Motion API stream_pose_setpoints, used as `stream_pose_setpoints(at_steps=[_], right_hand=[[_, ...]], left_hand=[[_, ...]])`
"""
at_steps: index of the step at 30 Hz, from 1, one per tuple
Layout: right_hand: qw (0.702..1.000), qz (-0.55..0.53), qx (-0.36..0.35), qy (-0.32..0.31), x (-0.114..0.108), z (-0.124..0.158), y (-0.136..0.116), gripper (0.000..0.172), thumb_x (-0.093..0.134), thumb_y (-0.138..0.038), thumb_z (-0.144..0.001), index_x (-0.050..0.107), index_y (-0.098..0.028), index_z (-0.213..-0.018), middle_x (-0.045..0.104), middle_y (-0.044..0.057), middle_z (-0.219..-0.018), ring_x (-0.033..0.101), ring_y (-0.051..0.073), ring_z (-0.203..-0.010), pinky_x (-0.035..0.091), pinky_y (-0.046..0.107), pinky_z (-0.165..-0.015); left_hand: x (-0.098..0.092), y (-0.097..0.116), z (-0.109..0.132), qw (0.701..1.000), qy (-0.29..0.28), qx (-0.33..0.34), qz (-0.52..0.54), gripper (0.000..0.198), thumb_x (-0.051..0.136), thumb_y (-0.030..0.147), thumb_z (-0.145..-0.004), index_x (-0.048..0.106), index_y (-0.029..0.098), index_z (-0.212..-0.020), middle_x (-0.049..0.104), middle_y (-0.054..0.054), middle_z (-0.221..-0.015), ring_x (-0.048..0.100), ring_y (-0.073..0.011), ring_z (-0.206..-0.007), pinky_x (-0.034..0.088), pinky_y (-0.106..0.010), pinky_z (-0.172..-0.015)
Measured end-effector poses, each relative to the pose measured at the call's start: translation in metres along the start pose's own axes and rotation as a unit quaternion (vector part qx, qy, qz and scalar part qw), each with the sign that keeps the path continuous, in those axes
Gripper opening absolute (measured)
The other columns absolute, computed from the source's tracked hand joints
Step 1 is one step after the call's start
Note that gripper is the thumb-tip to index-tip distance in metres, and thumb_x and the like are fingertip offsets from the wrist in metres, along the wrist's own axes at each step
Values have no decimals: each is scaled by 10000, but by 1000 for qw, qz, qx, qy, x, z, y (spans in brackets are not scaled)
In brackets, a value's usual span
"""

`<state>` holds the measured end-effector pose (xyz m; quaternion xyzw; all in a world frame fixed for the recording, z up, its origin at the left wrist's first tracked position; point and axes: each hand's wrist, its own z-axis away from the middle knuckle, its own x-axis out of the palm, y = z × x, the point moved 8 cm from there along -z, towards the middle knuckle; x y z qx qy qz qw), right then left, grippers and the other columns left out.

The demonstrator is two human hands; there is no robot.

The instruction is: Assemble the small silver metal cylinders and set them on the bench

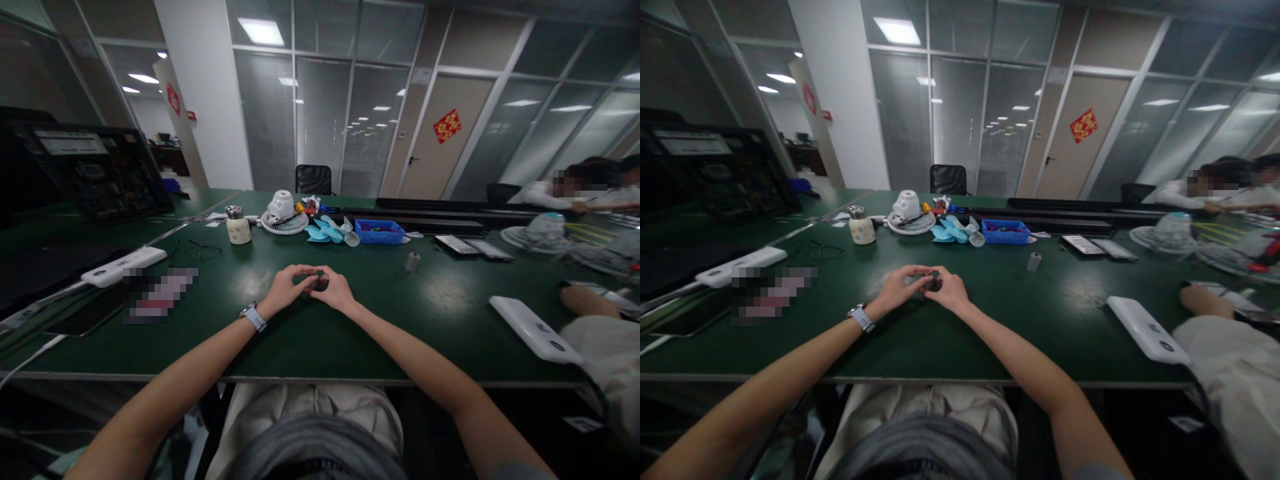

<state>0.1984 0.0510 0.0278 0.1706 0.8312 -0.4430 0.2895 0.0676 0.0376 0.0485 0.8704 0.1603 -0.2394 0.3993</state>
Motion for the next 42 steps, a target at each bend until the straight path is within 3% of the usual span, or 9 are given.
stream_pose_setpoints(at_steps=[7, 12, 17, 21, 32, 34, 37, 40, 42], right_hand=[[1000, 9, 12, 0, 2, 3, 0, 491, 729, -423, -698, 582, -236, -1128, 701, -7, -801, 666, 180, -741, 498, 283, -679], [1000, 2, 17, 11, 1, 5, 1, 449, 734, -447, -698, 613, -253, -1085, 718, -1, -878, 677, 173, -789, 514, 289, -745], [1000, 1, 7, 11, 0, 6, 1, 428, 730, -460, -699, 630, -250, -1059, 721, 3, -919, 681, 174, -830, 522, 286, -760], [999, 19, 16, 22, -5, 8, 4, 394, 726, -430, -701, 633, -255, -1041, 720, 7, -935, 679, 181, -850, 521, 294, -770], [1000, 7, 25, 13, -4, 9, 10, 399, 713, -400, -727, 612, -236, -1076, 693, 39, -1011, 654, 202, -946, 510, 355, -860], [1000, 1, 27, 6, -4, 10, 9, 398, 711, -404, -736, 613, -230, -1081, 689, 48, -1017, 649, 204, -962, 510, 362, -865], [1000, -9, 29, -2, -4, 10, 9, 393, 700, -409, -752, 613, -225, -1089, 685, 55, -1017, 644, 206, -971, 510, 367, -866], [999, -6, 35, -1, -4, 10, 7, 385, 713, -397, -745, 622, -223, -1076, 683, 61, -1021, 642, 214, -967, 507, 376, -868], [999, -4, 38, 2, -4, 10, 6, 368, 719, -377, -742, 629, -221, -1062, 684, 62, -1018, 641, 215, -963, 505, 378, -867]], left_hand=[[-3, 3, -7, 996, 61, -43, 57, 313, 642, 432, -795, 658, 190, -993, 728, -59, -977, 687, -193, -877, 529, -334, -836], [-31, -15, -5, 989, 124, -76, 32, 414, 627, 463, -798, 622, 188, -1108, 735, -78, -975, 686, -210, -915, 516, -360, -862], [-26, -45, 2, 993, -8, -113, -34, 418, 642, 434, -772, 628, 215, -1127, 747, -53, -968, 684, -222, -965, 502, -364, -896], [-17, -59, 6, 984, -67, -138, -93, 461, 619, 442, -779, 611, 236, -1191, 753, -25, -952, 678, -226, -994, 490, -351, -904], [-19, -51, 1, 982, -62, -96, -152, 467, 561, 476, -829, 591, 252, -1237, 732, -59, -1046, 633, -252, -1082, 446, -414, -953], [-43, -40, -2, 969, 17, -83, -232, 414, 515, 480, -857, 629, 250, -1182, 690, -93, -1150, 520, -295, -1231, 364, -493, -1025], [-111, -36, 8, 901, 203, -148, -352, 480, 449, 470, -886, 574, 194, -1259, 491, -166, -1404, 264, -353, -1398, 185, -602, -1091], [-185, -61, 43, 803, 319, -294, -408, 683, 421, 513, -874, 414, 53, -1379, 218, -261, -1530, 52, -423, -1430, 77, -668, -1075], [-222, -95, 73, 750, 322, -423, -393, 832, 431, 548, -850, 310, -75, -1386, 169, -340, -1506, 38, -476, -1407, 49, -702, -1047]])
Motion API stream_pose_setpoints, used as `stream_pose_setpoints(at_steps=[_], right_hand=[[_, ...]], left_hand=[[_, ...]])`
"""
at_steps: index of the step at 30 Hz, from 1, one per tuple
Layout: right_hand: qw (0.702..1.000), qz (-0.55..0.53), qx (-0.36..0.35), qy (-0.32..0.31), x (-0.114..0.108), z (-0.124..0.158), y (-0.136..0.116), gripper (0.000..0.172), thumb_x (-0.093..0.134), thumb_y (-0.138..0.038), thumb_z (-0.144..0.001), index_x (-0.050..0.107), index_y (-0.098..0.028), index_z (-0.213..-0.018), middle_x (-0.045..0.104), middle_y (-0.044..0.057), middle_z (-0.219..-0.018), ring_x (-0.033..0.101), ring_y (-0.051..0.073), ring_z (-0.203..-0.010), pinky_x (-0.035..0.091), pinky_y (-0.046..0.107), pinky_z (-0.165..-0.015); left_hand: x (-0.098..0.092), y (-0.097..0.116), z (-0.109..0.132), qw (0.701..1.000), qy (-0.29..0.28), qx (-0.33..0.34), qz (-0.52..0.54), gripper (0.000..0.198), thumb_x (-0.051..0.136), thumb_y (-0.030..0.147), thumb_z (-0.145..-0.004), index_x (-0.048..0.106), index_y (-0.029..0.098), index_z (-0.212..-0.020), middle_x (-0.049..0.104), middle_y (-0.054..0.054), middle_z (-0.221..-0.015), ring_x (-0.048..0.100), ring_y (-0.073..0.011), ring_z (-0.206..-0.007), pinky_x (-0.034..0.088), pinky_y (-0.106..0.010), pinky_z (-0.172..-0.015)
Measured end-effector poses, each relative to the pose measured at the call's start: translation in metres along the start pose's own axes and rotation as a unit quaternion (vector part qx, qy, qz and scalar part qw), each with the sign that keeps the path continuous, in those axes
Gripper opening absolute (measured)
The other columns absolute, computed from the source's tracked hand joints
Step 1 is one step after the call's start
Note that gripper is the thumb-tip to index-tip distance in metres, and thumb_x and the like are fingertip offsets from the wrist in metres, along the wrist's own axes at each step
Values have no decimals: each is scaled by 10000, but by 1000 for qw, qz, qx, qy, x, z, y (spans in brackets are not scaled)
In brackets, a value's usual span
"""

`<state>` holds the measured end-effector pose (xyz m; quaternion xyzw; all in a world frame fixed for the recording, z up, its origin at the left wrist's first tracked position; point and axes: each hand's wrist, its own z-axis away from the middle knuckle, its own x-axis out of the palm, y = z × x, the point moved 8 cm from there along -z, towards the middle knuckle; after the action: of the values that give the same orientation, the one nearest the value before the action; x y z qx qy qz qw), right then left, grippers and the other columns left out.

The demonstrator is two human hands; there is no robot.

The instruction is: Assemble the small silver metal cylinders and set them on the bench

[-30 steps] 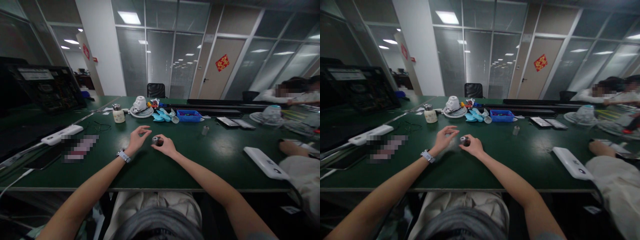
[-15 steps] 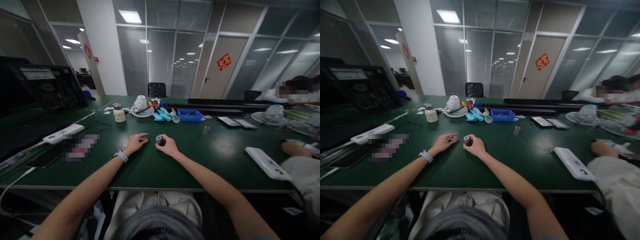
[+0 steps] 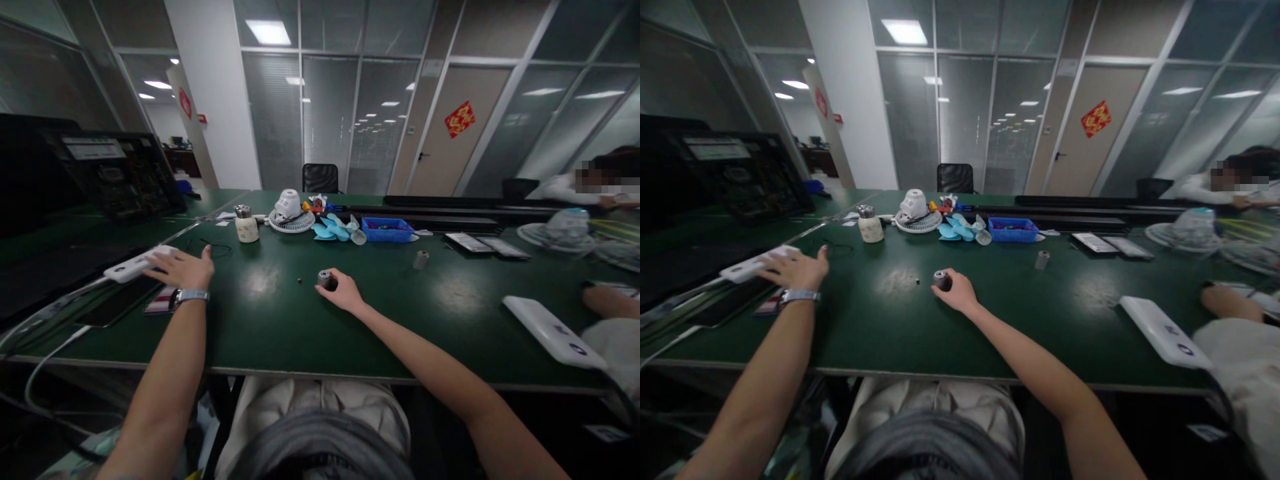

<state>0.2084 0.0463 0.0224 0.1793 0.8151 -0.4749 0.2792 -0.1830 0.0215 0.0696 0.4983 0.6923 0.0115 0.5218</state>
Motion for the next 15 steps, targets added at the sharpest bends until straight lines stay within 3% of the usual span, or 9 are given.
stream_pose_setpoints(at_steps=[2, 5, 15], right_hand=[[1000, -1, -1, 3, -1, 0, -2, 352, 718, -362, -745, 633, -220, -1055, 684, 59, -1010, 640, 213, -955, 503, 375, -865], [1000, 0, 0, 3, -1, 0, -3, 345, 719, -355, -746, 635, -219, -1052, 684, 57, -1002, 640, 211, -946, 503, 373, -857], [1000, -7, 1, -3, -1, 0, -3, 324, 718, -344, -752, 640, -227, -1044, 684, 52, -995, 633, 214, -952, 499, 374, -857]], left_hand=[[10, -43, -18, 993, -46, -107, -33, 967, 465, 593, -809, 211, -140, -1386, 138, -387, -1486, 50, -515, -1384, 65, -761, -985], [27, -76, -27, 974, -122, -185, -43, 1047, 492, 642, -762, 181, -130, -1398, 134, -393, -1483, 50, -529, -1378, 86, -782, -955], [47, -70, -34, 974, -172, -138, -59, 1054, 426, 674, -776, 181, -137, -1403, 160, -344, -1505, 60, -451, -1414, 47, -658, -1076]])
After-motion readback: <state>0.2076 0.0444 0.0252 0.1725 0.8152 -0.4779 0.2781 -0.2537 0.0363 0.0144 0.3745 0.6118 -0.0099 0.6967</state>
